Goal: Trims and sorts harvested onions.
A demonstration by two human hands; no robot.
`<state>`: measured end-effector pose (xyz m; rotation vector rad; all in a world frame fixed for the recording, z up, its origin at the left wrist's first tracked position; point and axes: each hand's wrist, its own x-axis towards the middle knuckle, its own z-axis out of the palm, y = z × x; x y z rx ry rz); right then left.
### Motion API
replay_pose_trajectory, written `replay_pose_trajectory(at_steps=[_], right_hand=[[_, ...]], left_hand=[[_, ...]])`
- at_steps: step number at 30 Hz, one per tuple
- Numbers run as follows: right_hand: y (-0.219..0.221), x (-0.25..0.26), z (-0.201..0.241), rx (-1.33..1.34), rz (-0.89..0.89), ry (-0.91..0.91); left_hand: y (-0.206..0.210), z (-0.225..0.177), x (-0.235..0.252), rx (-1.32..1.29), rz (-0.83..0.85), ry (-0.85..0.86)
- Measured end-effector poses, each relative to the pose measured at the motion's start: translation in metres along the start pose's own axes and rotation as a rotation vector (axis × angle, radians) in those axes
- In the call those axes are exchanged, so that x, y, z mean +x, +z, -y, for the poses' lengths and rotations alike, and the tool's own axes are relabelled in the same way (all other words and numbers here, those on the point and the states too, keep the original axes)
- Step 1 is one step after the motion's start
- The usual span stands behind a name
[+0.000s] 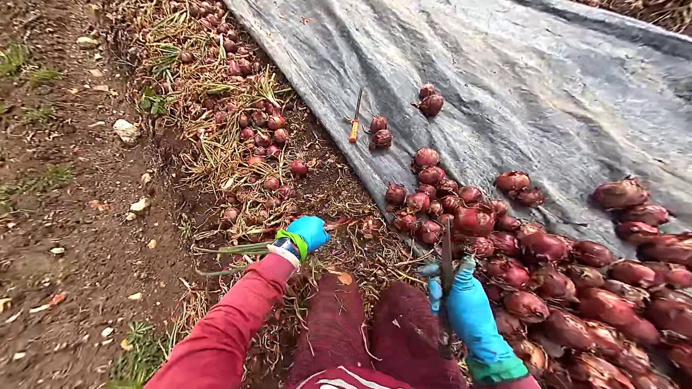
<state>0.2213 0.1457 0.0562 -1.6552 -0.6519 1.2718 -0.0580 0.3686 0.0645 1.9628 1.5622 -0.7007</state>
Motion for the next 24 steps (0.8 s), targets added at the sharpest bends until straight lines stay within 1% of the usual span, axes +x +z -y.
replay_pose_trajectory(at_steps=[3, 5, 7, 8, 10, 13, 15, 17, 19, 21, 22, 24], right_hand=[[0.014, 0.005, -0.023, 0.03, 0.081, 0.162], [0.027, 0.009, -0.033, 0.072, 0.132, 0.273], [0.037, 0.019, -0.039, 0.105, 0.155, 0.342], [0.039, 0.025, -0.041, 0.122, 0.154, 0.369], [0.044, 0.042, -0.044, 0.142, 0.154, 0.403], [0.055, 0.06, -0.045, 0.179, 0.153, 0.449], [0.062, 0.076, -0.041, 0.194, 0.146, 0.441], [0.068, 0.08, -0.04, 0.205, 0.142, 0.448], [0.073, 0.08, -0.043, 0.201, 0.158, 0.491], [0.077, 0.081, -0.046, 0.178, 0.244, 0.515], [0.08, 0.077, -0.045, 0.16, 0.317, 0.49], [0.087, 0.063, -0.031, 0.173, 0.445, 0.344]], left_hand=[[0.028, 0.048, 0.071, -0.046, -0.035, -0.181], [0.059, 0.069, 0.117, -0.041, -0.036, -0.199], [0.08, 0.074, 0.149, -0.045, -0.016, -0.212], [0.083, 0.071, 0.155, -0.043, -0.007, -0.233], [0.075, 0.065, 0.161, -0.018, 0.035, -0.266], [0.079, 0.068, 0.151, -0.023, 0.086, -0.353], [0.078, 0.073, 0.148, -0.111, 0.085, -0.412], [0.078, 0.078, 0.135, -0.223, 0.095, -0.444], [0.059, 0.071, 0.111, -0.347, 0.076, -0.361], [0.027, 0.051, 0.078, -0.434, 0.022, -0.17], [0.01, 0.039, 0.057, -0.447, 0.012, -0.057], [-0.013, 0.011, 0.012, -0.402, 0.022, 0.157]])
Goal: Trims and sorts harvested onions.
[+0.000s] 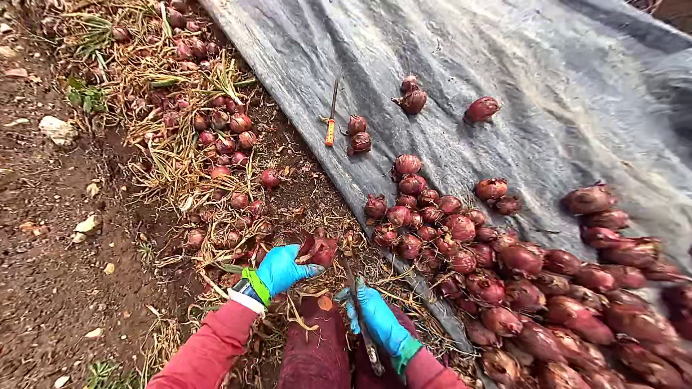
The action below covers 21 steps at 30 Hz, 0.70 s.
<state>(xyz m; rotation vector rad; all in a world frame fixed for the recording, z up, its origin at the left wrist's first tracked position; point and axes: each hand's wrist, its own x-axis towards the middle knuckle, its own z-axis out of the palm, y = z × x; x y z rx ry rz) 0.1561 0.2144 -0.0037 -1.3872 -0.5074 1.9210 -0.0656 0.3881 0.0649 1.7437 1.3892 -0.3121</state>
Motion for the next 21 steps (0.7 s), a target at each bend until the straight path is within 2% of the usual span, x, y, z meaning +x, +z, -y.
replay_pose_trajectory(at_steps=[2, 4, 6, 8, 9, 11, 12, 14, 16, 17, 18, 21], right_hand=[[0.018, -0.017, 0.014, -0.022, 0.038, -0.181], [0.027, -0.039, 0.027, -0.148, -0.01, -0.314], [0.023, -0.066, 0.032, -0.338, -0.024, -0.292], [0.015, -0.095, 0.025, -0.372, -0.011, -0.287], [0.014, -0.106, 0.017, -0.32, -0.036, -0.315], [0.011, -0.122, 0.002, -0.331, -0.082, -0.289], [0.01, -0.128, -0.004, -0.416, -0.055, -0.229], [0.013, -0.14, 0.001, -0.563, 0.023, -0.162], [0.012, -0.151, 0.02, -0.603, 0.021, -0.201], [0.007, -0.152, 0.028, -0.588, -0.02, -0.259], [0.0, -0.151, 0.035, -0.526, -0.09, -0.341], [-0.04, -0.144, 0.059, -0.269, -0.376, -0.529]], left_hand=[[-0.001, -0.031, -0.034, 0.088, 0.142, 0.145], [-0.001, -0.046, -0.062, 0.192, 0.257, 0.238], [-0.006, -0.053, -0.081, 0.388, 0.269, 0.218], [-0.007, -0.062, -0.102, 0.523, 0.172, 0.095], [-0.005, -0.062, -0.11, 0.493, 0.078, 0.062], [0.012, -0.063, -0.126, 0.312, -0.092, 0.112], [0.024, -0.069, -0.136, 0.271, -0.097, 0.162], [0.051, -0.097, -0.156, 0.364, 0.076, 0.247], [0.068, -0.122, -0.161, 0.467, 0.185, 0.32], [0.063, -0.126, -0.158, 0.466, 0.143, 0.313], [0.05, -0.123, -0.148, 0.435, 0.03, 0.271], [-0.016, -0.079, -0.093, 0.361, -0.402, 0.034]])
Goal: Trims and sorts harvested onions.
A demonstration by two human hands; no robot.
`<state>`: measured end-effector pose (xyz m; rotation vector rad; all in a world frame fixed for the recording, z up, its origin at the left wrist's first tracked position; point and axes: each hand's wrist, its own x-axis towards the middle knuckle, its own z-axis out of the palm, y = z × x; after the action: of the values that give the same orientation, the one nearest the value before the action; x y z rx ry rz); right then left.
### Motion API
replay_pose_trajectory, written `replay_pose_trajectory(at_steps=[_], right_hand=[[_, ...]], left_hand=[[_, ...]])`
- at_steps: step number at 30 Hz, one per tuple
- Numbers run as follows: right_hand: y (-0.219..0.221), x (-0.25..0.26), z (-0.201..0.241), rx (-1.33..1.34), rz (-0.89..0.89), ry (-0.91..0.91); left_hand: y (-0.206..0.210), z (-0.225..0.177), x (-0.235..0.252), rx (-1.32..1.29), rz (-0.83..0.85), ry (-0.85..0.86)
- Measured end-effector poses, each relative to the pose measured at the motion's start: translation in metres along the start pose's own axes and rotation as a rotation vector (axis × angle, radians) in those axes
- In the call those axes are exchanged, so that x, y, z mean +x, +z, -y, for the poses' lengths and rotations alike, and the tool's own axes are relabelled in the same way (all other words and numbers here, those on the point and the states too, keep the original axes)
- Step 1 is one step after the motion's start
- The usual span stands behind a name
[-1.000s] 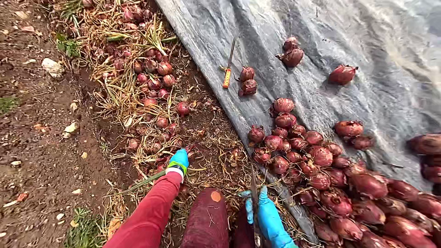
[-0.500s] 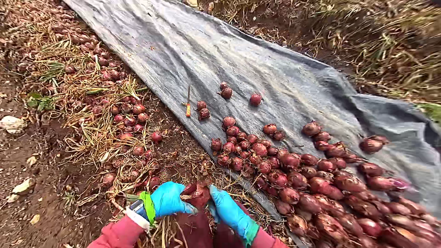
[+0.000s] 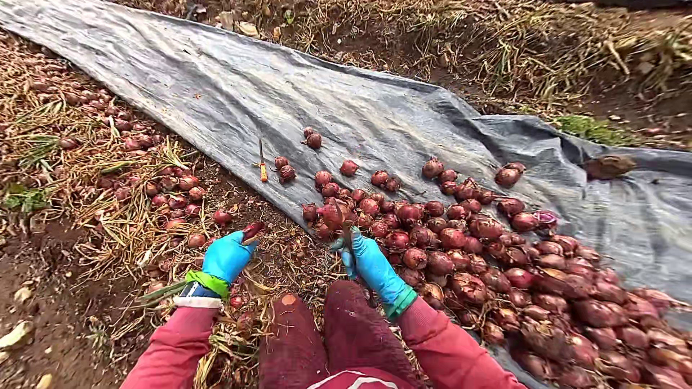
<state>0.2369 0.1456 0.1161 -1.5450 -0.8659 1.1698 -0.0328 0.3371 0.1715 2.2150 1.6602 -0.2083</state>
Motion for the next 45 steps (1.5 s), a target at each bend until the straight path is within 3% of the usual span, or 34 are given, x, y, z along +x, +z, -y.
replay_pose_trajectory(at_steps=[1, 3, 5, 7, 9, 11, 13, 17, 20, 24, 28, 31, 39, 45], right_hand=[[-0.016, 0.011, -0.007, -0.053, -0.108, 0.05], [-0.04, 0.03, -0.043, -0.334, -0.296, 0.305], [-0.05, 0.045, -0.091, -0.673, -0.35, 0.56], [-0.048, 0.054, -0.141, -0.887, -0.306, 0.664], [-0.043, 0.063, -0.182, -0.991, -0.244, 0.662], [-0.039, 0.075, -0.211, -1.059, -0.211, 0.637], [-0.039, 0.079, -0.232, -1.142, -0.184, 0.592], [-0.042, 0.093, -0.245, -1.156, -0.206, 0.558], [-0.043, 0.101, -0.24, -1.115, -0.223, 0.618], [-0.039, 0.115, -0.221, -1.113, -0.228, 0.791], [-0.037, 0.122, -0.212, -1.119, -0.289, 0.854], [-0.04, 0.12, -0.21, -1.096, -0.329, 0.859], [-0.033, 0.076, -0.18, -1.115, -0.189, 0.879], [-0.013, 0.023, -0.166, -1.166, -0.111, 0.825]], left_hand=[[-0.004, 0.03, 0.026, 0.053, -0.034, -0.102], [0.001, 0.084, 0.073, 0.211, 0.064, -0.264], [0.026, 0.099, 0.111, 0.11, 0.139, -0.343], [0.072, 0.07, 0.144, -0.376, 0.136, -0.371], [0.127, 0.015, 0.173, -0.917, 0.158, -0.48], [0.179, -0.034, 0.212, -1.204, 0.176, -0.585], [0.221, -0.071, 0.247, -1.268, 0.171, -0.695], [0.265, -0.109, 0.297, -1.079, 0.142, -0.796], [0.259, -0.12, 0.299, -1.224, 0.239, -0.91], [0.265, -0.112, 0.296, -1.19, 0.474, -0.858], [0.267, -0.102, 0.292, -0.673, 0.424, -0.556], [0.243, -0.106, 0.281, -0.509, 0.418, -0.394], [0.201, -0.066, 0.219, -0.485, 0.463, -0.323], [0.202, -0.031, 0.156, -0.535, 0.493, -0.434]])
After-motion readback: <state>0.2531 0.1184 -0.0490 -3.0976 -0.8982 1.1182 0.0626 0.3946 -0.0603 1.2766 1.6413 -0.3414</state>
